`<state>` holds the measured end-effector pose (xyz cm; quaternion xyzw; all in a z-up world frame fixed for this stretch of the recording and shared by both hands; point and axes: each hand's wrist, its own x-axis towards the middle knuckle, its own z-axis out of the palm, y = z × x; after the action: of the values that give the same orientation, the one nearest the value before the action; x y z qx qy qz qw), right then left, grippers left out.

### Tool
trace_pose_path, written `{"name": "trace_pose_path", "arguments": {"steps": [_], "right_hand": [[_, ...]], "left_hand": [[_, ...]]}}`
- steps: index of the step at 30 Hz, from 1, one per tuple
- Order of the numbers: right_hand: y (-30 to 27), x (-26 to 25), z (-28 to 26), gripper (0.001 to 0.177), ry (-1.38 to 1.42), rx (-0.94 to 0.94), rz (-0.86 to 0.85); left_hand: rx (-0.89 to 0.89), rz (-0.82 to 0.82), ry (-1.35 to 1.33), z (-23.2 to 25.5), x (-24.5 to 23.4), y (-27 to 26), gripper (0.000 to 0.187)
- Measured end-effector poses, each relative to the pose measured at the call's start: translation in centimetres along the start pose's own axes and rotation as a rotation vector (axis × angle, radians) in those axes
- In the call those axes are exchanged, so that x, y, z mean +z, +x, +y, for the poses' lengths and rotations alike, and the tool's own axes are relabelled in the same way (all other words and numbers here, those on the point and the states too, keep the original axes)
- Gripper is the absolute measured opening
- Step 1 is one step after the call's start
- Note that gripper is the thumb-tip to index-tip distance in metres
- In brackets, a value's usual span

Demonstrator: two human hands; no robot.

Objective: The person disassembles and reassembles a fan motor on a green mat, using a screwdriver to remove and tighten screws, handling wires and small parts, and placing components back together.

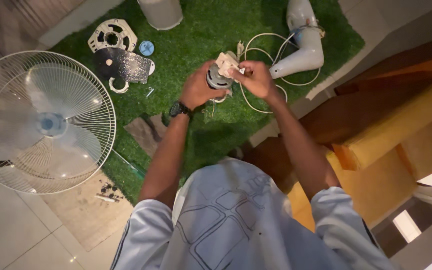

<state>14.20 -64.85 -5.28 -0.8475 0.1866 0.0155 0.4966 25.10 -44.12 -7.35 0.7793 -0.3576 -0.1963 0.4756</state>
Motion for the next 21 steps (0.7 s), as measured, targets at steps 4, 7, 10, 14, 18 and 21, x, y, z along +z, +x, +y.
{"name": "trace_pose_path", "arguments": {"steps": [4,7,10,14,18,21], "right_hand": [[-0.1,1.2,0.6,0.036,0.043,-0.034,0.043],[-0.5,1.1,0.5,0.038,0.005,-0.093,0.04],[-0.7,0.5,0.1,0.038,-0.009,-0.108,-0.035],[-1.0,0.4,-0.4,0.036,-0.076,-0.038,-0.071],[-1.5,0.5,-0.5,0.038,-0.124,-0.095,0.001],[-2.1,0.7,-0.4,0.035,-0.159,-0.051,0.031]], "left_hand": [[0.042,0.008,-0.011,0.1,-0.5,-0.5,0.091],[0.034,0.003,-0.001,0.3,-0.4,-0.6,0.094],[0.026,0.001,0.052,0.5,-0.3,-0.7,0.097],[-0.014,-0.022,0.045,0.7,-0.1,-1.6,0.096],[0.065,0.016,0.047,1.2,0.2,-1.5,0.099],[0.004,-0.015,0.087,1.5,0.1,-1.7,0.099]]}}
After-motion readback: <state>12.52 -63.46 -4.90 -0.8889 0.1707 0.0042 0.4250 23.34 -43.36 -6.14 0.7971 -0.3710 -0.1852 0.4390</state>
